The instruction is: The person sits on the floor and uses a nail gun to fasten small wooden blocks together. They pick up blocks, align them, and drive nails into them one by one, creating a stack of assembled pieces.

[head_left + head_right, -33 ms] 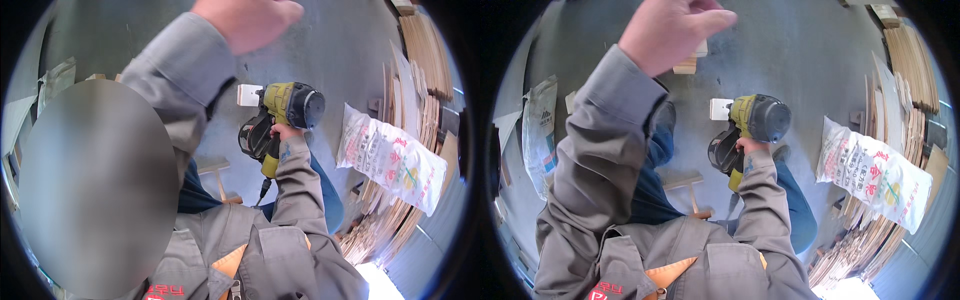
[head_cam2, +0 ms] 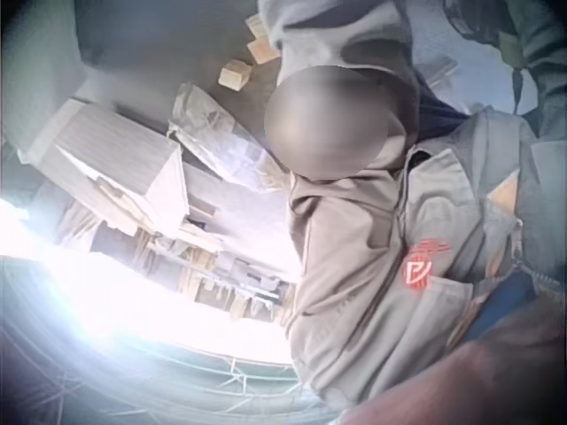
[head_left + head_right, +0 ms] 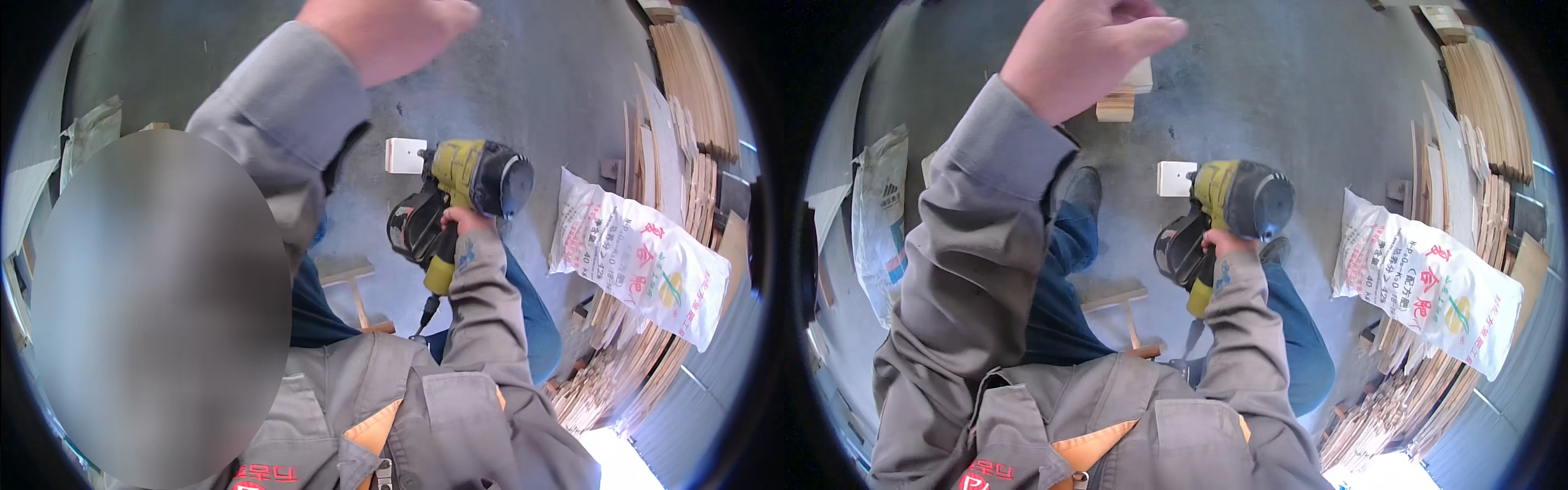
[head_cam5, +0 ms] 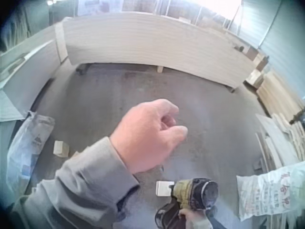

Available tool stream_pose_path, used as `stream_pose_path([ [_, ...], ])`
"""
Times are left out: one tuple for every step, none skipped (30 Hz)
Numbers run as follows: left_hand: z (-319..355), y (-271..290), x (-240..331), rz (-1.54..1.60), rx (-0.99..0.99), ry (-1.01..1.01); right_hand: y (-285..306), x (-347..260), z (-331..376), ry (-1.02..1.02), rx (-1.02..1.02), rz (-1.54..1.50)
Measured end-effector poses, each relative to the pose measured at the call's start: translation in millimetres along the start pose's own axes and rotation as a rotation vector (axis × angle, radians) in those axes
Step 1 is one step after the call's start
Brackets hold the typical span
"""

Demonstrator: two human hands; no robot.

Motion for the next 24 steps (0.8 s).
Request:
stream_pose_path([
  [-2, 2, 6, -0.080, -0.006, -0.125, 8, 1, 7, 0.055, -0.005, -0.078],
  [-2, 0, -3, 0.011, -0.017, -0.048, 16, 4, 15, 0.111, -0.012, -0.155],
  [0, -2, -9, 0.095, -0.033, 0.032, 23, 16, 24, 0.043, 0.034, -0.221],
  [2, -5, -14, 0.176, -0.049, 0.113, 28, 25, 23, 0.019, 0.044, -0.186],
  [2, -9, -13, 0.204, -0.063, 0.131, 34, 36, 16, -0.006, 0.053, -0.150],
  [4, -14, -13, 0.234, -0.079, 0.154, 39, 50, 13, -0.039, 0.063, -0.110],
  [4, -18, -9, 0.212, -0.093, 0.113, 43, 63, 12, -0.084, 0.094, -0.101],
  [5, -22, -4, 0.190, -0.106, 0.072, 48, 80, 9, -0.120, 0.114, -0.126],
  [3, -25, 1, 0.106, -0.095, -0.015, 51, 94, 7, -0.151, 0.132, -0.154],
  [1, -28, 5, 0.022, -0.084, -0.103, 54, 107, 4, -0.183, 0.149, -0.182],
  [1, -33, 4, 0.017, -0.091, -0.091, 58, 122, 1, -0.249, 0.168, -0.160],
  [1, -35, 4, 0.007, -0.097, -0.077, 57, 133, -4, -0.295, 0.154, -0.147],
  [3, -41, 6, 0.082, -0.126, 0.035, 60, 147, -9, -0.344, 0.150, -0.139],
  [3, -50, 2, 0.082, -0.158, 0.067, 63, 162, -13, -0.393, 0.147, -0.133],
  [4, -55, -1, 0.071, -0.188, 0.100, 62, 172, -18, -0.421, 0.149, -0.154],
  [4, -60, -14, -0.018, -0.218, 0.053, 58, 173, -17, -0.430, 0.146, -0.169],
  [6, -65, -26, -0.106, -0.249, 0.005, 55, 173, -17, -0.441, 0.144, -0.185],
  [9, -73, -40, -0.177, -0.288, 0.003, 58, 176, -17, -0.457, 0.157, -0.206],
  [12, -81, -51, -0.253, -0.326, 0.000, 58, 176, -22, -0.435, 0.124, -0.192],
  [15, -89, -62, -0.328, -0.363, -0.005, 61, 178, -26, -0.439, 0.125, -0.168],
  [24, -95, -82, -0.317, -0.365, 0.044, 61, 174, -27, -0.443, 0.124, -0.138],
  [33, -101, -98, -0.374, -0.406, 0.077, 60, 165, -26, -0.444, 0.114, -0.107],
  [43, -106, -115, -0.432, -0.446, 0.112, 57, 157, -24, -0.457, 0.106, -0.120],
  [52, -112, -128, -0.492, -0.484, 0.144, 57, 155, -24, -0.452, 0.099, -0.136],
])
Point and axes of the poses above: each hand's wrist, its own z-axis away from the middle knuckle, its own y-axis out of the back of the hand, x = y × z, the point moved 9 cm from there along -z, towards the middle knuckle, and after that the axes turned 10 degrees about -y, right-handed, at the moved point
